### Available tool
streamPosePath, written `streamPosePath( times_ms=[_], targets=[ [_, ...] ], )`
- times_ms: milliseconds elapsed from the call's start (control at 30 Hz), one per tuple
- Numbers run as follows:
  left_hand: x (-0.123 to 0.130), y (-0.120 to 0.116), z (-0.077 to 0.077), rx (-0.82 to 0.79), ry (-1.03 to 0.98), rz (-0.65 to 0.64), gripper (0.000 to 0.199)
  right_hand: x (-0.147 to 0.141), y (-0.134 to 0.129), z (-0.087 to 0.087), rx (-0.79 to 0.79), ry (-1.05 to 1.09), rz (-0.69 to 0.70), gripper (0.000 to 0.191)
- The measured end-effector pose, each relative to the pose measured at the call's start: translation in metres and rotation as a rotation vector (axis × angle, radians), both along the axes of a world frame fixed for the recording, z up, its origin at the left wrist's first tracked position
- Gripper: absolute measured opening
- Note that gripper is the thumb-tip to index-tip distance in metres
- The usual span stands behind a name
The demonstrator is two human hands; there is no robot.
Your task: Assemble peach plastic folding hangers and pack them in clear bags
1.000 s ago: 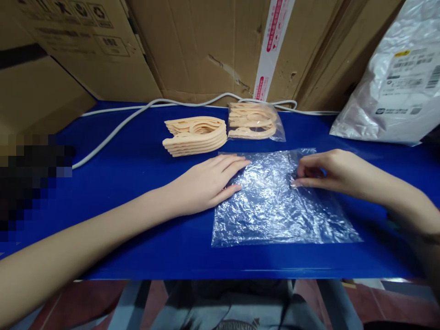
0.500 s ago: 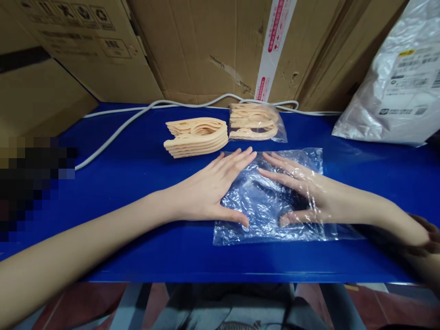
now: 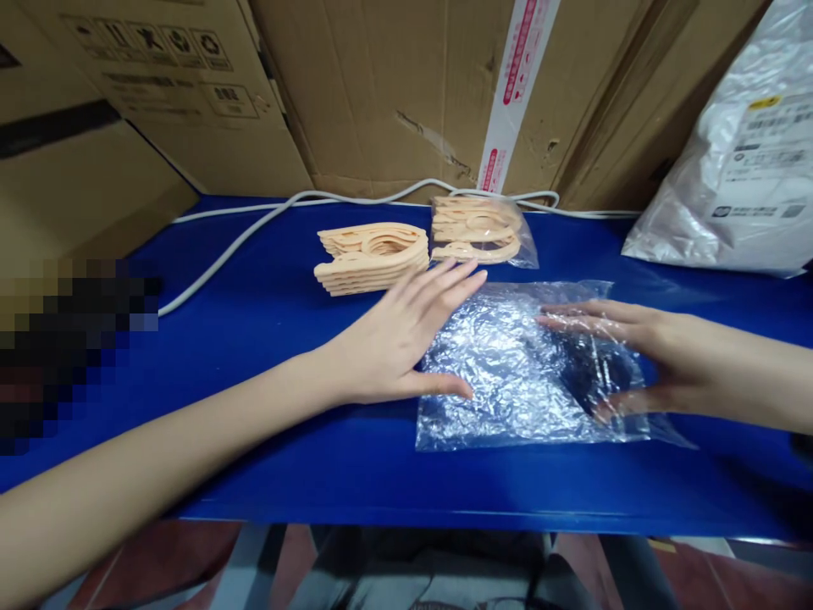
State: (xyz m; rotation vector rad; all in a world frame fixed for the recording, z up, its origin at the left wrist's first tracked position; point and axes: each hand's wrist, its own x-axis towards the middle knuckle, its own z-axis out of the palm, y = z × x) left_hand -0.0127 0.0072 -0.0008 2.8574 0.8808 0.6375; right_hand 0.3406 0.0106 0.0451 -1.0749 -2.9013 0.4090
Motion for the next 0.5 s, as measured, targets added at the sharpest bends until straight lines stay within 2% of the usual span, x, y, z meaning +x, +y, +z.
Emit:
streamPosePath(
  times_ms=[100, 133, 200, 300, 367, 500],
  targets=[
    [-0.008, 0.006, 0.016, 0.198, -0.007, 0.193, 0.071, 0.007, 0.006, -0.001, -0.008, 0.016, -0.007, 0.084],
    [-0.013, 0.010, 0.021, 0.223, -0.003, 0.259, 0.067, 0.006, 0.006, -0.002, -0.001, 0.011, -0.005, 0.082],
    [-0.024, 0.019, 0.029, 0.227, 0.024, 0.392, 0.073, 0.002, 0.005, -0.004, 0.026, -0.008, -0.001, 0.082],
    [-0.040, 0.037, 0.030, 0.189, 0.110, 0.563, 0.090, -0.008, -0.001, -0.001, 0.022, -0.053, 0.005, 0.084],
    [-0.049, 0.048, 0.027, 0.144, 0.177, 0.601, 0.092, -0.014, -0.005, 0.006, -0.039, -0.088, 0.014, 0.081],
    [-0.060, 0.062, 0.020, 0.185, 0.233, 0.553, 0.097, -0.023, -0.010, 0.022, -0.188, -0.106, 0.033, 0.067]
  ],
)
